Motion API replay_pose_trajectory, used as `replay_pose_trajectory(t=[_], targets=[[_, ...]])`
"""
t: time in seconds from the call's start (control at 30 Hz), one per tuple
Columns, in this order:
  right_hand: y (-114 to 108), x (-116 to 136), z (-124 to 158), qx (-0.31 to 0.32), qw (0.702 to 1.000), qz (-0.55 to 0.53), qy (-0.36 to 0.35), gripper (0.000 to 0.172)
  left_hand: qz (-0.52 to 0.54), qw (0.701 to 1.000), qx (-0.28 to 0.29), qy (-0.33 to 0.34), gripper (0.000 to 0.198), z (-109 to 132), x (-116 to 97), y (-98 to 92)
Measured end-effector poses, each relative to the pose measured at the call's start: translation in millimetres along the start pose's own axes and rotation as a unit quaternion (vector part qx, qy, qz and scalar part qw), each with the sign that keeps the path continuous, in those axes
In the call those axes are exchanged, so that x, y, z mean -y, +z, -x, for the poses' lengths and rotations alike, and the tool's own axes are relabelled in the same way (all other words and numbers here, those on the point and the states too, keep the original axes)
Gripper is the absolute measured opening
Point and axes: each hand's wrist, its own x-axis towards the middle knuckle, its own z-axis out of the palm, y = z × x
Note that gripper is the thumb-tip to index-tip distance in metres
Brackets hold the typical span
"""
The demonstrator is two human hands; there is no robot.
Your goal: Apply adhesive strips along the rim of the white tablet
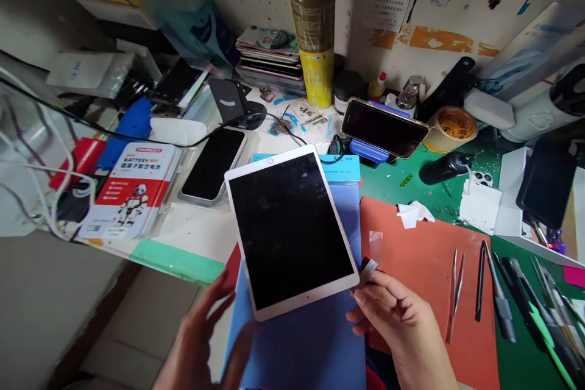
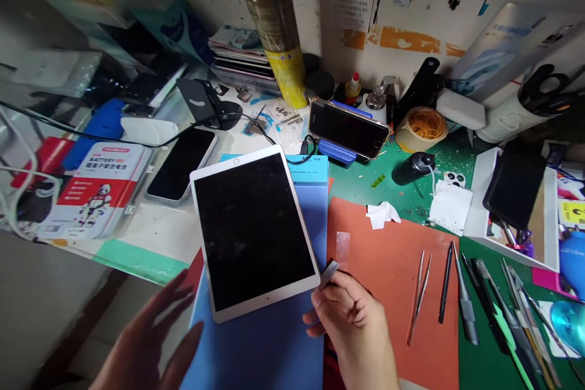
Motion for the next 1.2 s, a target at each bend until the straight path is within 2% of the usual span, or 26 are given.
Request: replay_pose_trajectory(t=[0.07, 0.13, 0.2, 0.27, 0.37, 0.47, 0.73, 0.87, 1.0, 1.07, 1.2], targets=[[5, -9, 4, -0.017, 0.998, -0.053, -0.010, 0.077, -0.045, 0.997, -0.067, -0.001, 0.069, -36, -21, -12.8], [11, -18, 8, -0.030, 0.993, -0.111, -0.015, 0.078, -0.074, 0.994, -0.085, 0.013, 0.067, -82, -43, -20.4], [17, -25, 11, -0.033, 0.987, -0.154, -0.016, 0.079, -0.052, 0.993, -0.057, 0.084, 0.074, -128, -63, -21.4], [24, -31, 11, -0.025, 0.982, -0.186, -0.017, 0.079, -0.060, 0.990, -0.036, 0.125, 0.070, -167, -77, -17.5], [30, -33, 9, -0.022, 0.973, -0.228, -0.026, 0.074, -0.082, 0.984, -0.020, 0.155, 0.061, -203, -91, -9.5], [33, -34, 4, -0.024, 0.970, -0.241, -0.032, 0.071, -0.101, 0.980, -0.001, 0.169, 0.055, -217, -100, -5.5], [38, -51, -9, -0.042, 0.973, -0.219, -0.052, 0.070, -0.104, 0.981, 0.040, 0.161, 0.040, -223, -109, -7.7], [23, -54, -8, -0.040, 0.970, -0.226, -0.084, 0.066, -0.064, 0.988, 0.042, 0.135, 0.046, -209, -106, -19.1], [-3, -25, -3, 0.008, 0.987, -0.145, -0.072, 0.079, 0.013, 0.997, 0.039, 0.072, 0.051, -179, -89, -27.5], [-9, -1, -1, 0.012, 0.990, -0.089, -0.107, 0.083, 0.063, 0.997, 0.029, 0.035, 0.056, -158, -77, -24.3], [-6, 46, 0, -0.047, 0.972, 0.034, -0.226, 0.064, 0.168, 0.985, 0.007, -0.025, 0.062, -117, -54, -2.9]])
